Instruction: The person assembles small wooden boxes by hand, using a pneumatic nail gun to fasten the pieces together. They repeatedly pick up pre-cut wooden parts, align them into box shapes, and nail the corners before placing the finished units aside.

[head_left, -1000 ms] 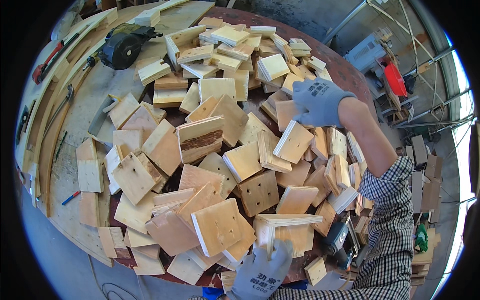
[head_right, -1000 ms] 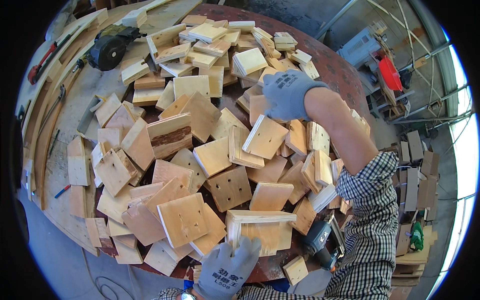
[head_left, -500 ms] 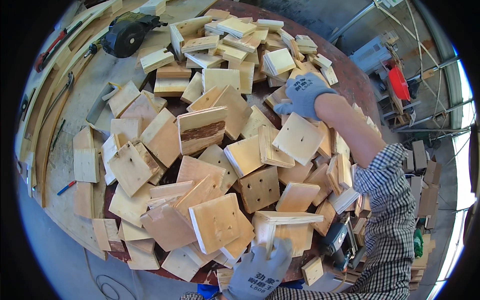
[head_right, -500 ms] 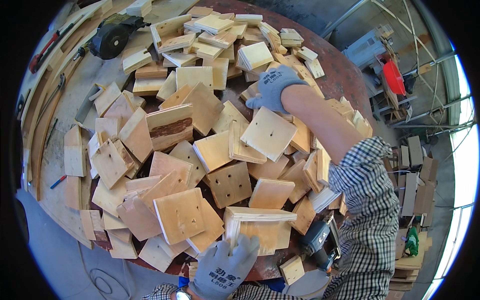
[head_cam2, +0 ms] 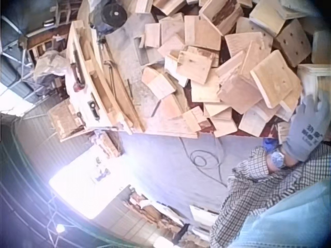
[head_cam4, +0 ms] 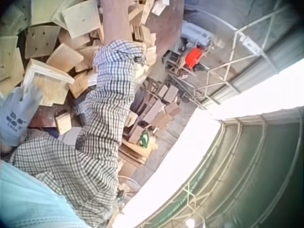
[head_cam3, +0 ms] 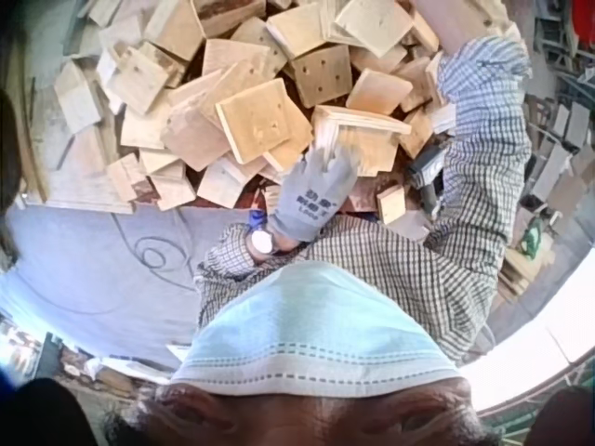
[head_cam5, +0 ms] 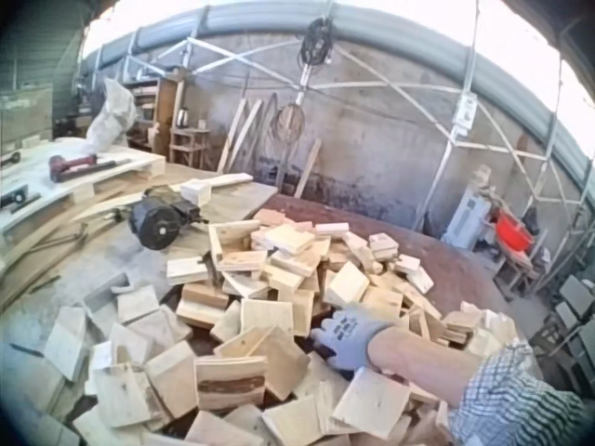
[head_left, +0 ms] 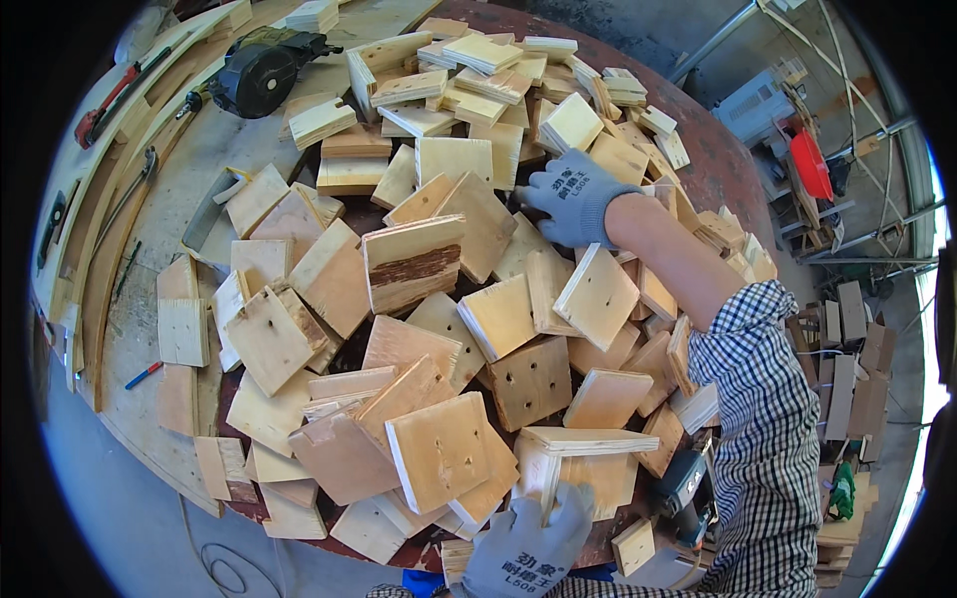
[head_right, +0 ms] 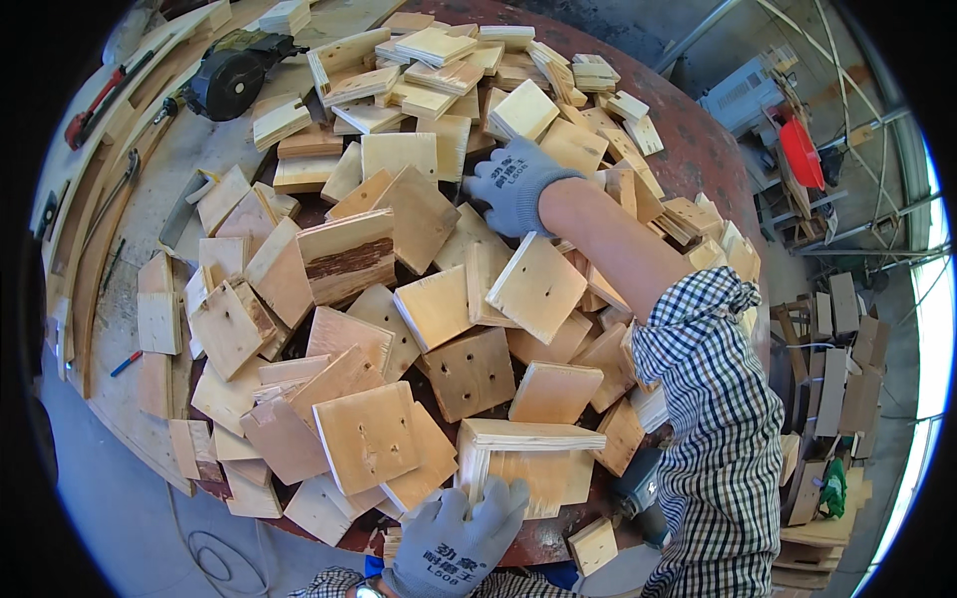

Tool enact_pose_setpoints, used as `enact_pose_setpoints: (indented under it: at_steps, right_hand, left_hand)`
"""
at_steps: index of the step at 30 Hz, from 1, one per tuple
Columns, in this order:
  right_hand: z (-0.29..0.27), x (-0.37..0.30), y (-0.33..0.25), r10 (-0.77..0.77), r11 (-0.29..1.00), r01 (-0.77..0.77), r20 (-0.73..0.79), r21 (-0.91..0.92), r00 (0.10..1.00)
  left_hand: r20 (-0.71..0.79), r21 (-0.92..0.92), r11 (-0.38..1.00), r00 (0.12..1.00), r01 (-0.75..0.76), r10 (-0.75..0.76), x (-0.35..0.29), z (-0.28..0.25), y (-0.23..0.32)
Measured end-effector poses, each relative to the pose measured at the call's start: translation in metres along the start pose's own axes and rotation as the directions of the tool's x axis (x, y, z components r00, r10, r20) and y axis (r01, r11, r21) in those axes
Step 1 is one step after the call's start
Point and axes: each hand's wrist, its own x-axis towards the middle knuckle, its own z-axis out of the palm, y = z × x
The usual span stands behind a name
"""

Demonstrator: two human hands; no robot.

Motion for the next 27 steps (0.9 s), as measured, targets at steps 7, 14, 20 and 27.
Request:
enact_pose_setpoints:
  at_steps: [7,14,20,27]
  right_hand:
    - [0.002,-0.012,-0.013,-0.060,0.958,0.091,-0.121,0.272,0.991]
    - [-0.001,-0.025,-0.001,-0.048,0.827,0.033,0.013,0.561,0.999]
    - [0.004,-0.060,-0.001,0.072,0.507,0.274,-0.357,0.817,0.931]
    - [0.004,-0.103,-0.003,0.181,0.535,0.360,-0.520,0.765,0.835]
  left_hand:
    - [-0.035,-0.044,0.999,0.999,0.017,-0.018,0.000,-0.004,-0.002]
    - [0.042,0.019,0.999,0.999,0.032,-0.033,0.002,-0.007,0.003]
    - [0.114,-0.019,1.000,0.994,-0.002,0.004,0.007,-0.014,-0.005]
    - [0.098,-0.050,0.999,0.995,-0.013,0.018,0.005,-0.010,-0.005]
